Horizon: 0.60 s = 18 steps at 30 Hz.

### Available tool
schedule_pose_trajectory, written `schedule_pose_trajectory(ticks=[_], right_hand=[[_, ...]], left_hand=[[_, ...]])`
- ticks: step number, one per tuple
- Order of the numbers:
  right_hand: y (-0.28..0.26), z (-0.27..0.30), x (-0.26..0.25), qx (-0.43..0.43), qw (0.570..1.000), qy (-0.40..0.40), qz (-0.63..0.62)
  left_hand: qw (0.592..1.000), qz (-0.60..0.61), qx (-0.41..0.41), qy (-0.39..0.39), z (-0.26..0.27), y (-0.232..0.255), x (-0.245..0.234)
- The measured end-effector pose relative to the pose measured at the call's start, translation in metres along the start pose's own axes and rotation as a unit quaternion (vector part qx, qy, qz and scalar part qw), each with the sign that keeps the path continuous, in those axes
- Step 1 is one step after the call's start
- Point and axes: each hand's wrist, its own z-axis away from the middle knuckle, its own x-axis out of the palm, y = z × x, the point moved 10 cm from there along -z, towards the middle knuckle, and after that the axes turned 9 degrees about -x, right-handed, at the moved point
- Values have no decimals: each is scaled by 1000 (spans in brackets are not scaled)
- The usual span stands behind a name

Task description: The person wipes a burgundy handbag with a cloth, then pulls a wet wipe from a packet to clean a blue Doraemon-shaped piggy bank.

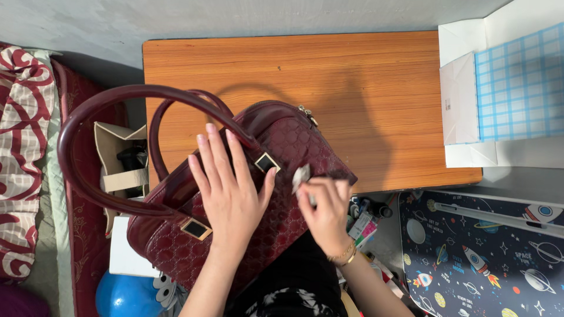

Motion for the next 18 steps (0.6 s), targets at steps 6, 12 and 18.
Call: schedule_pose_trajectory(ticks=[6,12,18], right_hand=[[5,-9,-3,44,998,36,30],[-39,25,11,-24,997,-36,-67],[-3,2,-15,4,998,-11,60]], left_hand=[[999,-1,6,-40,30,3,11],[998,-15,20,-53,58,7,22],[997,-27,36,-64,67,8,26]])
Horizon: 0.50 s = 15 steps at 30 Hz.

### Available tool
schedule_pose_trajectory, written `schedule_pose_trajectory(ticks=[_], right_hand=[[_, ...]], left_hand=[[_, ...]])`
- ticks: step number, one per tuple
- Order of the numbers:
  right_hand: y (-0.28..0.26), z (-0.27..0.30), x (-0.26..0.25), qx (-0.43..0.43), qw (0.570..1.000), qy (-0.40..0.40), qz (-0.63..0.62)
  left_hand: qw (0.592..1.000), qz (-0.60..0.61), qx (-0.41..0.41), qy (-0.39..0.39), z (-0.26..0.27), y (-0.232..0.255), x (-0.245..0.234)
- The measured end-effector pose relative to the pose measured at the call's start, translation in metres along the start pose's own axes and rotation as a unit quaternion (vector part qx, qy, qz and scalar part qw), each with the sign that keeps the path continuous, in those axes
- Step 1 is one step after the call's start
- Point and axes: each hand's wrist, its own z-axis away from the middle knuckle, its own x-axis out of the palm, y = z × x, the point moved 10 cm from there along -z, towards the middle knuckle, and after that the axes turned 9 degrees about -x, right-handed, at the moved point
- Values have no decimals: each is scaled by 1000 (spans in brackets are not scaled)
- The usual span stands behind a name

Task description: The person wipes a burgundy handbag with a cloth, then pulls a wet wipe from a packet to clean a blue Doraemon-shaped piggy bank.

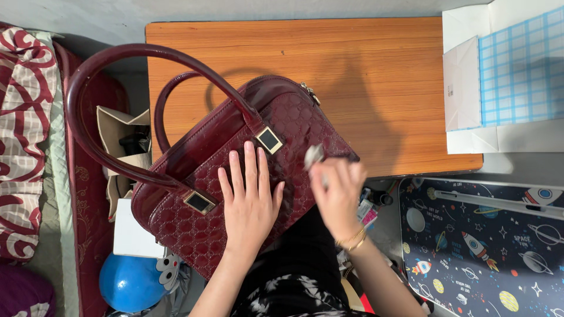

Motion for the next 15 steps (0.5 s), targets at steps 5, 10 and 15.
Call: schedule_pose_trajectory(ticks=[5,10,15], right_hand=[[24,-8,-13,62,997,50,22],[-16,23,-7,55,994,40,-80],[5,11,-7,53,997,40,-33]], left_hand=[[1000,-20,-3,-3,-2,1,-2],[999,34,-6,-2,-8,0,-7],[1000,16,-14,-9,-8,2,-4]])
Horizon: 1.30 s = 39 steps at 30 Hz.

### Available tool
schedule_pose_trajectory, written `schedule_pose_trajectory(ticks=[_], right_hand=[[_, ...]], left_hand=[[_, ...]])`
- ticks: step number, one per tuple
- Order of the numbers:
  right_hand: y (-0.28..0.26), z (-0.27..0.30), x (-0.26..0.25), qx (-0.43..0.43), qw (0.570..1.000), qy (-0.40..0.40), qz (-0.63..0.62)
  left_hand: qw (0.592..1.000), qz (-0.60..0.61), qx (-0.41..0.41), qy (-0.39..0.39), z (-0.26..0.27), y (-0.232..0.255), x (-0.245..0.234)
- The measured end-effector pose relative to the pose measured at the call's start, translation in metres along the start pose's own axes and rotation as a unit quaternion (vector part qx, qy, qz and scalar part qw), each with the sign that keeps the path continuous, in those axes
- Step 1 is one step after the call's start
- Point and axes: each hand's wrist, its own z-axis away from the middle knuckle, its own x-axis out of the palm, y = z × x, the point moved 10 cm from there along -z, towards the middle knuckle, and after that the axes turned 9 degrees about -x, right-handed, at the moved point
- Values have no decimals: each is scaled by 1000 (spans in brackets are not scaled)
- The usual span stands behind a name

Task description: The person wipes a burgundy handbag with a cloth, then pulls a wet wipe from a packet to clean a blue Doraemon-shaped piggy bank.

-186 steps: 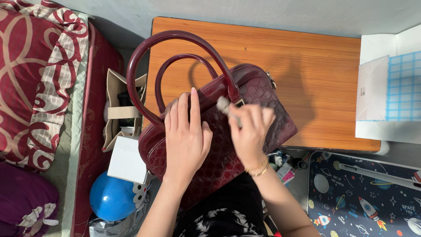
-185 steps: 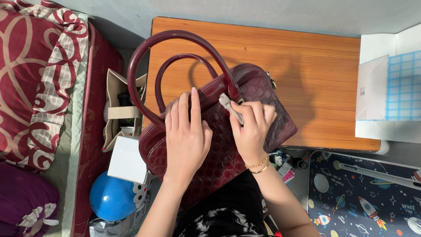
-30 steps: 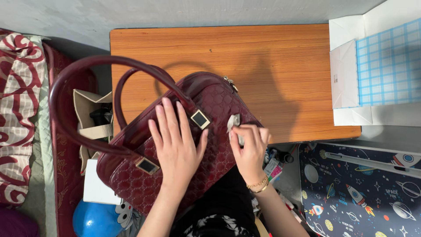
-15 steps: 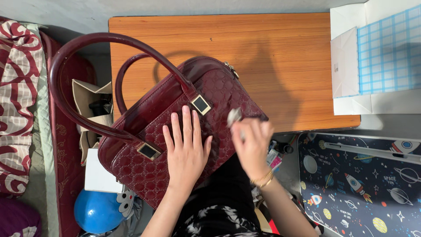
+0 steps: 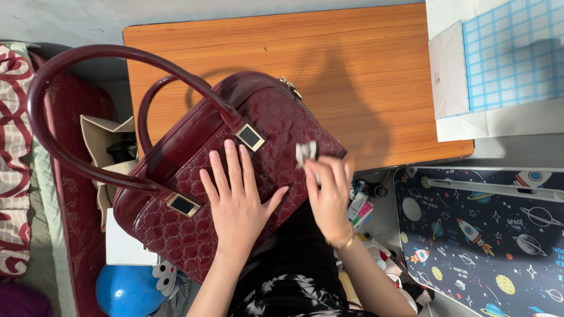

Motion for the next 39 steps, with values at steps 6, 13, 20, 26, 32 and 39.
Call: schedule_pose_trajectory(ticks=[6,13,20,26,32,39], right_hand=[[25,-48,11,6,998,13,64],[22,10,-4,42,998,21,33],[39,-16,-1,31,998,21,45],[45,-34,1,29,997,32,61],[30,15,-10,49,998,28,6],[64,-5,-6,71,994,84,-1]], left_hand=[[1000,-8,-7,-3,-3,-2,1],[1000,-14,-10,-6,-6,-3,3],[1000,-17,-8,3,-6,-1,1],[1000,-25,-4,3,-8,-1,0],[1000,-21,-10,2,-8,-2,2],[1000,-16,-10,-3,-8,-3,2]])
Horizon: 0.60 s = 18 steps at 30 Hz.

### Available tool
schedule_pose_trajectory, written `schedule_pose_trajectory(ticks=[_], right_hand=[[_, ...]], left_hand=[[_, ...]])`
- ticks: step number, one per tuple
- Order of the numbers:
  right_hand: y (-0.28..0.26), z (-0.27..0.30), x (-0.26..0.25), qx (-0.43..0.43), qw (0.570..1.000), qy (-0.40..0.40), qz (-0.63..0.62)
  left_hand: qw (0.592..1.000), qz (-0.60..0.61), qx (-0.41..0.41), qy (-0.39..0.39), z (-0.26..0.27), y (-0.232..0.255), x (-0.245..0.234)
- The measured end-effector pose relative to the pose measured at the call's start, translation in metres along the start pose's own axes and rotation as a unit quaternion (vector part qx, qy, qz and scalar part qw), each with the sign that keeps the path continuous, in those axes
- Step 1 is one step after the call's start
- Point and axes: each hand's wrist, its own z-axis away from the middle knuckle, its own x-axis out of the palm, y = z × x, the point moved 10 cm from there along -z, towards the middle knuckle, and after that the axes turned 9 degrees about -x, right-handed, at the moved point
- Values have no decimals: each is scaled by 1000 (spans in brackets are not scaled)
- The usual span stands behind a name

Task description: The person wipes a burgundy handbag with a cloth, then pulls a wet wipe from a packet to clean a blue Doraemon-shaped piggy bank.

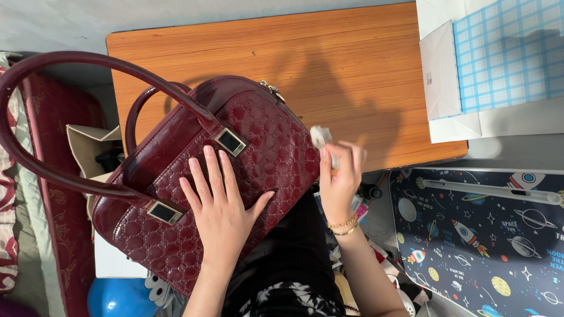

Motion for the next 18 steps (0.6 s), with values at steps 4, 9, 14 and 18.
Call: schedule_pose_trajectory(ticks=[4,9,14,18], right_hand=[[7,23,1,50,997,10,-60],[-10,66,1,25,995,0,-96],[38,50,7,128,982,57,-131],[29,33,4,95,984,66,-133]], left_hand=[[1000,3,-3,-1,-2,-1,0],[1000,4,-1,-6,-1,-1,1],[1000,2,-1,-6,-2,-1,0],[1000,10,-2,1,-4,-2,-3]])
